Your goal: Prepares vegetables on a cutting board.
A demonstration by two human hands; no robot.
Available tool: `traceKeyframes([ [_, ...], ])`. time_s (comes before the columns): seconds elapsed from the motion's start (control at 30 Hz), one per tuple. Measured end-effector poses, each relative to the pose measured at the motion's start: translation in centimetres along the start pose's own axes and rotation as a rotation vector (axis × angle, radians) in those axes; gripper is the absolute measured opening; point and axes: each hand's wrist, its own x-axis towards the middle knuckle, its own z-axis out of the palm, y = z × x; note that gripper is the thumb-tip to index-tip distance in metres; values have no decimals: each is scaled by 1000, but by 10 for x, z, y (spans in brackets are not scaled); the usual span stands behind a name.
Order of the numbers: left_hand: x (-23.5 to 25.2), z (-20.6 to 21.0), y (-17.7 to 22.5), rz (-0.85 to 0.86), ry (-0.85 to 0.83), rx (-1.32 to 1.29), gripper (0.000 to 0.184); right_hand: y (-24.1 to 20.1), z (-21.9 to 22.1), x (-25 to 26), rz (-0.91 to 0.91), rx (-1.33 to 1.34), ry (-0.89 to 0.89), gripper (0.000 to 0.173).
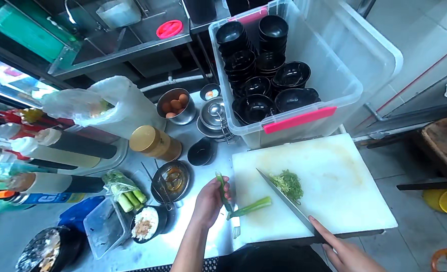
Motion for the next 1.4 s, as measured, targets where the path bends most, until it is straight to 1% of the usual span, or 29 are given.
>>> traceKeyframes([
  [0.1, 1, 0, -4, 54, 60, 188, 33, 1, 0, 0, 5, -6, -4, 66],
  [0.2, 2, -2, -5, 61, 51, 347, 32, 0, 0, 0, 5, -2, -10, 66],
  [0.23, 3, -2, -5, 48, 33, 477, 32, 0, -1, 0, 5, -4, -16, 67],
  [0.27, 3, 0, -4, 23, 7, 663, 31, -1, -1, 0, 6, -9, -17, 67],
  [0.33, 5, 13, -6, 8, -57, 1104, 31, -3, -1, -1, 27, -24, -22, 66],
  [0.37, 6, 23, -12, 43, -85, 1272, 32, -4, -1, -1, 45, -37, -33, 66],
  [0.4, 7, 33, -21, 125, -87, 1389, 32, -6, -2, -1, 53, -47, -38, 66],
  [0.47, 12, 51, -47, 338, -44, 1499, 34, -6, -1, -1, 52, -56, -27, 66],
  [0.5, 15, 57, -59, 418, -19, 1531, 35, -7, 0, -1, 47, -56, -15, 65],
  [0.53, 18, 62, -67, 452, -2, 1563, 37, -8, 2, -1, 46, -59, -6, 65],
  [0.6, 18, 66, -75, 470, 29, 1596, 37, -11, 4, -3, 45, -59, 8, 65],
  [0.63, 18, 65, -76, 485, 40, 1589, 34, -11, 5, -5, 41, -60, 20, 65],
  [0.7, 14, 61, -74, 474, 40, 1569, 25, -11, 8, -9, 28, -75, 42, 64],
  [0.77, 15, 57, -76, 483, 45, 1573, 22, -11, 12, -14, 1, -89, 86, 63],
  [0.97, 23, 66, -80, 482, 61, 1530, 23, -17, 5, -26, -23, -148, 111, 60],
  [1.27, 28, 67, -75, 433, 18, 1537, 21, -17, -3, -30, 39, -189, 29, 63],
  [1.4, 30, 67, -73, 427, 6, 1534, 20, -26, -5, -25, 59, -186, -8, 66],
])
